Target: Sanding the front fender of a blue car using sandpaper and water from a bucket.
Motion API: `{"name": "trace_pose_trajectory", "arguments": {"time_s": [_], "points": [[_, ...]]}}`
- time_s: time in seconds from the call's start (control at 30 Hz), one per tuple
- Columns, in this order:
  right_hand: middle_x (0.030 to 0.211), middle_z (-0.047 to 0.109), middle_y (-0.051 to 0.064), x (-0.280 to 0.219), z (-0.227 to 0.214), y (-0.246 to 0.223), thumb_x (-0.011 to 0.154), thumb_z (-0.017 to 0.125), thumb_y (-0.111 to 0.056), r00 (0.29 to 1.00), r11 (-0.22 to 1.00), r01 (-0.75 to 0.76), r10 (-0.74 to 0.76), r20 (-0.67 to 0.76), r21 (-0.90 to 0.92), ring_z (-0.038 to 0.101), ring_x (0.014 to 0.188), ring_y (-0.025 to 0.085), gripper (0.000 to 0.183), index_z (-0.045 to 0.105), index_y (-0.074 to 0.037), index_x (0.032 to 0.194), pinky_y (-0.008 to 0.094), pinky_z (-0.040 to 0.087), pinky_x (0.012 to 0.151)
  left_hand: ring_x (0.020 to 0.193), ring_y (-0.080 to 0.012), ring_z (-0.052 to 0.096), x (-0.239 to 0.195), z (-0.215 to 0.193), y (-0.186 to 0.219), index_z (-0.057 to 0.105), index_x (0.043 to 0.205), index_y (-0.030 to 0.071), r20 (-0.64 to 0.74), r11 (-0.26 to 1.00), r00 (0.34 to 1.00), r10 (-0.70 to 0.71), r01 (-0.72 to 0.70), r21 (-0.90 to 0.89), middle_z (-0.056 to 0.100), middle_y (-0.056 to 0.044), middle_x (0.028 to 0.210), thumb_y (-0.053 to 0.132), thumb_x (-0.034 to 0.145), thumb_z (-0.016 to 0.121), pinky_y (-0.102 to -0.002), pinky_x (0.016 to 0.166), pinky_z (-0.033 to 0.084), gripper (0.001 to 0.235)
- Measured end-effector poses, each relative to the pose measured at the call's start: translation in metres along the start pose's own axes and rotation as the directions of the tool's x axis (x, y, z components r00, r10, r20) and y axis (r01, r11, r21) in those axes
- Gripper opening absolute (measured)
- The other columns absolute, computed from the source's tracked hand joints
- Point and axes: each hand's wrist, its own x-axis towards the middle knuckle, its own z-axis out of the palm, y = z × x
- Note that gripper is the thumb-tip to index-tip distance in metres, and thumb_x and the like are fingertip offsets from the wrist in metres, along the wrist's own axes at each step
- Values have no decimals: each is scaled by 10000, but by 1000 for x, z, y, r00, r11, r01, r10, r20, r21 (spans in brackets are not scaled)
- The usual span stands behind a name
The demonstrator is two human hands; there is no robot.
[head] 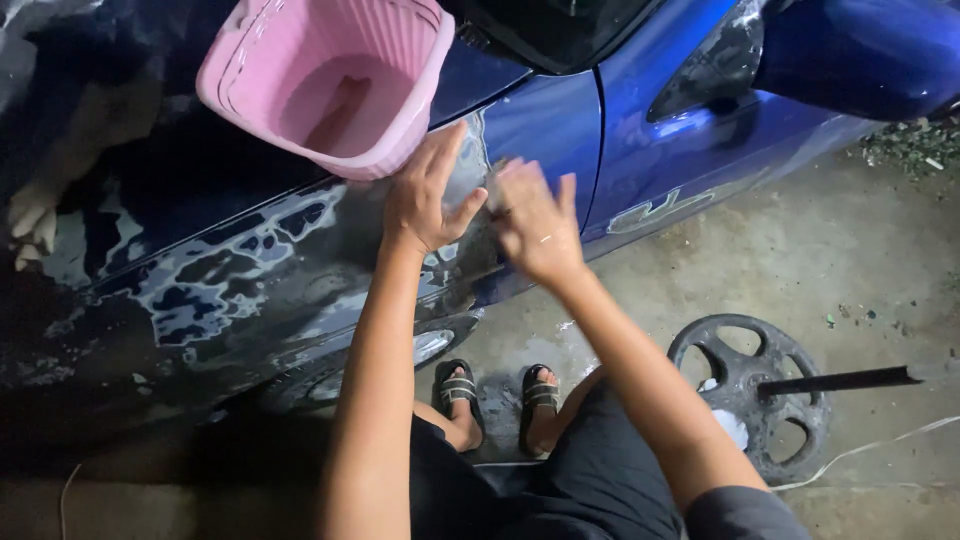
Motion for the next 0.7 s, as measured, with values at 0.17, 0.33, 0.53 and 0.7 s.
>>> {"name": "trace_pose_trajectory", "arguments": {"time_s": [0.17, 0.33, 0.53, 0.7], "points": [[1702, 241, 177, 11, -12, 41, 1071, 563, -302, 930, 932, -363, 363, -46, 14, 202, 1574, 342, 701, 265, -59, 1658, 624, 39, 1208, 1252, -340, 628, 6, -2, 5, 540, 1484, 21, 39, 999, 999, 12, -13, 32, 639, -183, 1323, 591, 935, 559, -417, 1076, 495, 791], [1692, 281, 147, -21, -2, -48, 979, 556, -442, 995, 996, 4, -13, 104, 87, 184, 1587, 301, 764, 335, -90, 1620, 566, 17, 1249, 1261, -357, 614, 3, -4, 0, 530, 1487, 0, 73, 999, 997, 36, -39, 36, 634, -197, 1336, 581, 959, 487, -440, 1077, 487, 787], [1717, 210, 152, 8, -14, 47, 1088, 503, -307, 935, 935, -355, 355, -8, -4, 178, 1589, 303, 675, 239, -72, 1664, 594, 44, 1233, 1259, -371, 614, 4, -2, 3, 529, 1485, -18, 67, 998, 997, 26, -30, 52, 628, -215, 1336, 563, 952, 544, -446, 1088, 481, 788], [1648, 347, 201, -8, -10, -21, 984, 586, -374, 984, 984, -176, 175, -24, -39, 299, 1546, 345, 736, 347, -63, 1607, 606, 132, 1213, 1258, -368, 615, 3, -4, 0, 528, 1489, -17, 64, 1000, 998, 24, -24, -3, 627, -213, 1345, 548, 966, 530, -441, 1085, 479, 770]]}}
